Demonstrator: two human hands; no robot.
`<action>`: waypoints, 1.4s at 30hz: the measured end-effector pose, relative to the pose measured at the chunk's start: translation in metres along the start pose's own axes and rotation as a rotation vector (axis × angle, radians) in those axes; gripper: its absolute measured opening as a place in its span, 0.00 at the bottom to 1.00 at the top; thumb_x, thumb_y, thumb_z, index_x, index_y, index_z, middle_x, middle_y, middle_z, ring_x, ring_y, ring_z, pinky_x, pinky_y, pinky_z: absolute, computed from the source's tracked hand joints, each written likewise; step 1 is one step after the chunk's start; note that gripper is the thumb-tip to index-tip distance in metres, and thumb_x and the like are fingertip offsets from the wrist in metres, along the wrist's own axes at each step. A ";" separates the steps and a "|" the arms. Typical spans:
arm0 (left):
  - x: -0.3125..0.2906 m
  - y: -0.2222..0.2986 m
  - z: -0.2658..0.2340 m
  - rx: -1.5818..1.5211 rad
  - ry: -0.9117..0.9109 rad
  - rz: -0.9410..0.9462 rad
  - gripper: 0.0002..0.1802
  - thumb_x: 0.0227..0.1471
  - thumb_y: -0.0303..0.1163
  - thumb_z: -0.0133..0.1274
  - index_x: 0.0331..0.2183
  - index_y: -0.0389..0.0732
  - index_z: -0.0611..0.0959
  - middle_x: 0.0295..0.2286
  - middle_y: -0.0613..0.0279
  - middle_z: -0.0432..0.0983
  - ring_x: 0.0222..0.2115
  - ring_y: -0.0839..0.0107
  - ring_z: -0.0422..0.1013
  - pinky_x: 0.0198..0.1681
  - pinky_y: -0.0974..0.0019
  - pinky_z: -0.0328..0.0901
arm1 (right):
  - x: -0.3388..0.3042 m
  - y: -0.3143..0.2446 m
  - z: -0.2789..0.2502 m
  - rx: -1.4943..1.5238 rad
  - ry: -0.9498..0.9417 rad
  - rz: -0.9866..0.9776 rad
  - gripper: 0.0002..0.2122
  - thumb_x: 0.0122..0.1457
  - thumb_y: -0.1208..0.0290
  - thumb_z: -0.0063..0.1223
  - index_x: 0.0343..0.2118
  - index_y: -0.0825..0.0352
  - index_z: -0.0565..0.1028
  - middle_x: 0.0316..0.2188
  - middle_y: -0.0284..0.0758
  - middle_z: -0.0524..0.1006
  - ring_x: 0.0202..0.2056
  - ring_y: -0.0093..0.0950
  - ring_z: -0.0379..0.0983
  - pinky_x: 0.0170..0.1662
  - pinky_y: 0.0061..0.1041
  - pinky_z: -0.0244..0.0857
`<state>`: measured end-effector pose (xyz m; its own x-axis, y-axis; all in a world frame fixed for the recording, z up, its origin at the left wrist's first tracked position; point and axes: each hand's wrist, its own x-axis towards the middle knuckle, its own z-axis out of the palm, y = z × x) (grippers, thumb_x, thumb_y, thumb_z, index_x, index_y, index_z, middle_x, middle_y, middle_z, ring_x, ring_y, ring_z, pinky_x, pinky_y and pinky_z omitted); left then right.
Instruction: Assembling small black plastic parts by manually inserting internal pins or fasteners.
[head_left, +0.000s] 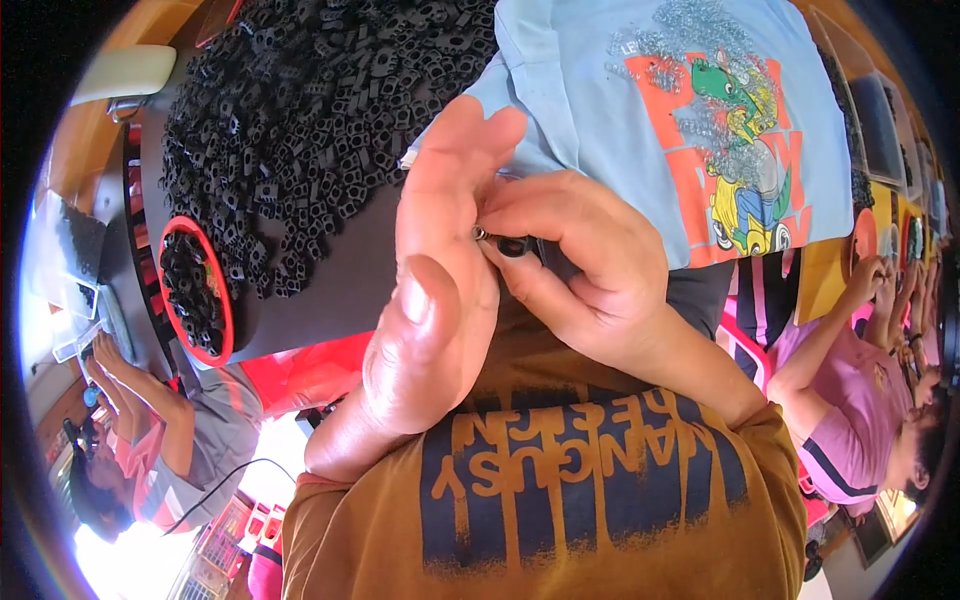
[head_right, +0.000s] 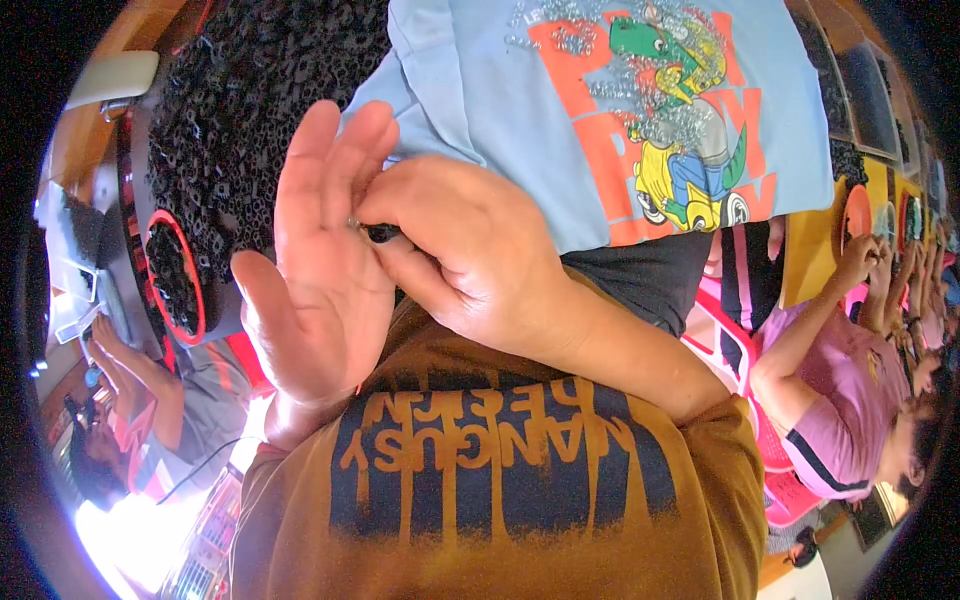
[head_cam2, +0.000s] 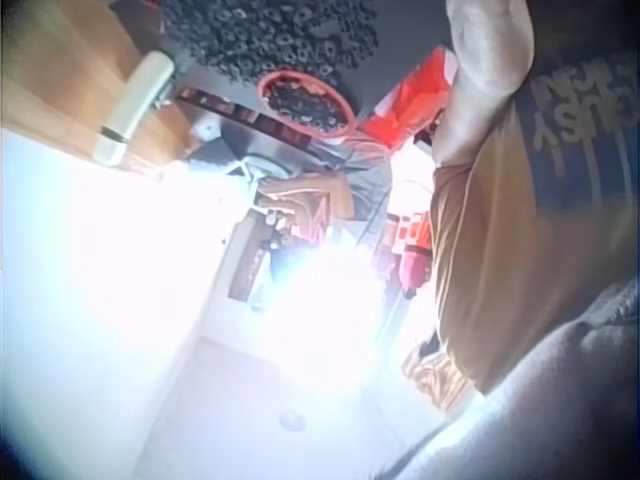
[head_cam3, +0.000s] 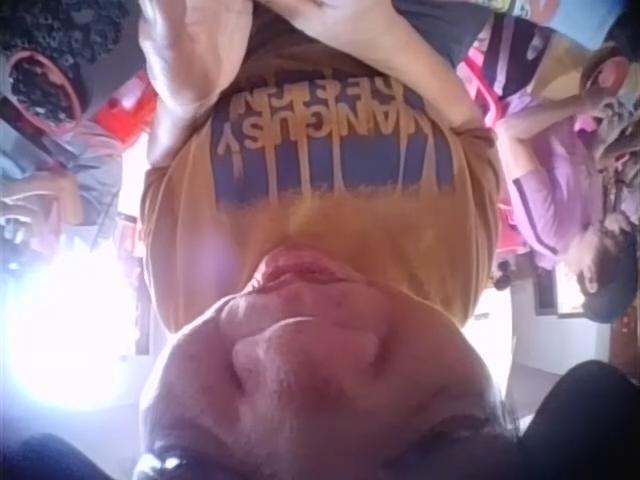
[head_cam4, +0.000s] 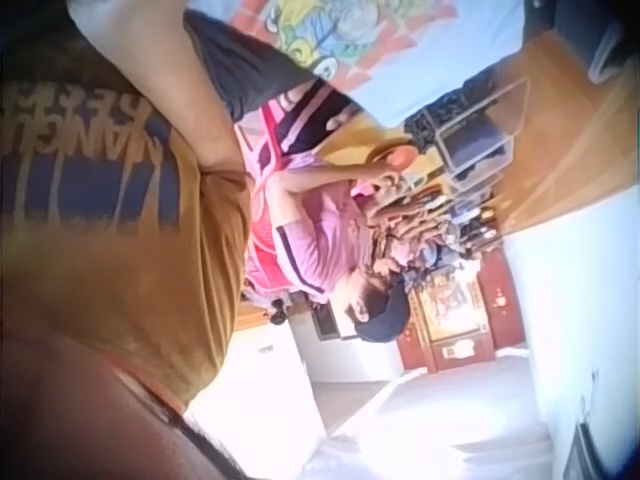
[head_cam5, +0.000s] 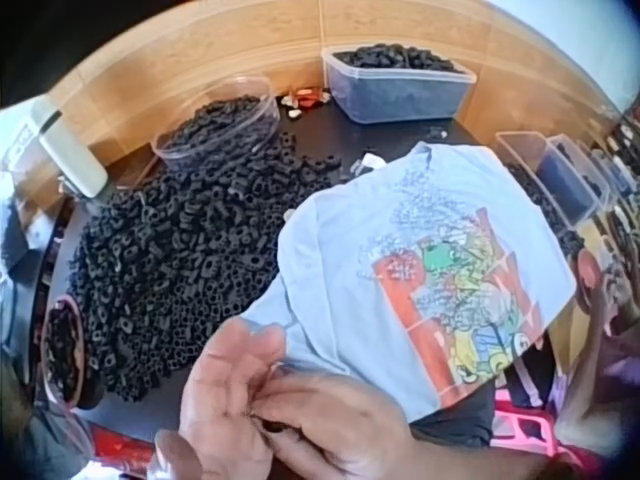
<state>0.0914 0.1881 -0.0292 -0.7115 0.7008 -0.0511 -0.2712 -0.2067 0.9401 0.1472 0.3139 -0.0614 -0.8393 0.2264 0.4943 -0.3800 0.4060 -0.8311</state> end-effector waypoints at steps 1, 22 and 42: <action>0.000 0.001 0.001 0.001 -0.006 -0.006 0.57 0.53 0.74 0.29 0.65 0.35 0.44 0.63 0.43 0.47 0.63 0.56 0.46 0.66 0.53 0.39 | 0.000 0.000 -0.001 -0.002 -0.006 0.011 0.12 0.47 0.87 0.58 0.35 0.70 0.75 0.34 0.39 0.78 0.35 0.33 0.76 0.37 0.24 0.69; -0.003 0.018 -0.013 0.566 0.186 -0.078 0.05 0.51 0.22 0.58 0.34 0.34 0.81 0.27 0.66 0.77 0.27 0.81 0.70 0.33 0.76 0.65 | -0.008 0.005 -0.005 0.224 0.022 0.095 0.12 0.48 0.90 0.54 0.38 0.72 0.74 0.36 0.39 0.76 0.37 0.27 0.74 0.41 0.23 0.67; -0.002 0.025 -0.020 0.110 0.088 0.049 0.05 0.57 0.22 0.51 0.37 0.31 0.78 0.31 0.64 0.75 0.31 0.83 0.68 0.36 0.78 0.64 | 0.000 -0.004 -0.011 0.131 -0.064 0.112 0.14 0.44 0.79 0.69 0.37 0.71 0.78 0.30 0.39 0.80 0.30 0.29 0.76 0.33 0.23 0.68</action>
<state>0.0737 0.1680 -0.0124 -0.7777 0.6280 -0.0295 -0.1659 -0.1597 0.9731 0.1527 0.3217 -0.0555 -0.9008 0.2050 0.3829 -0.3266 0.2613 -0.9083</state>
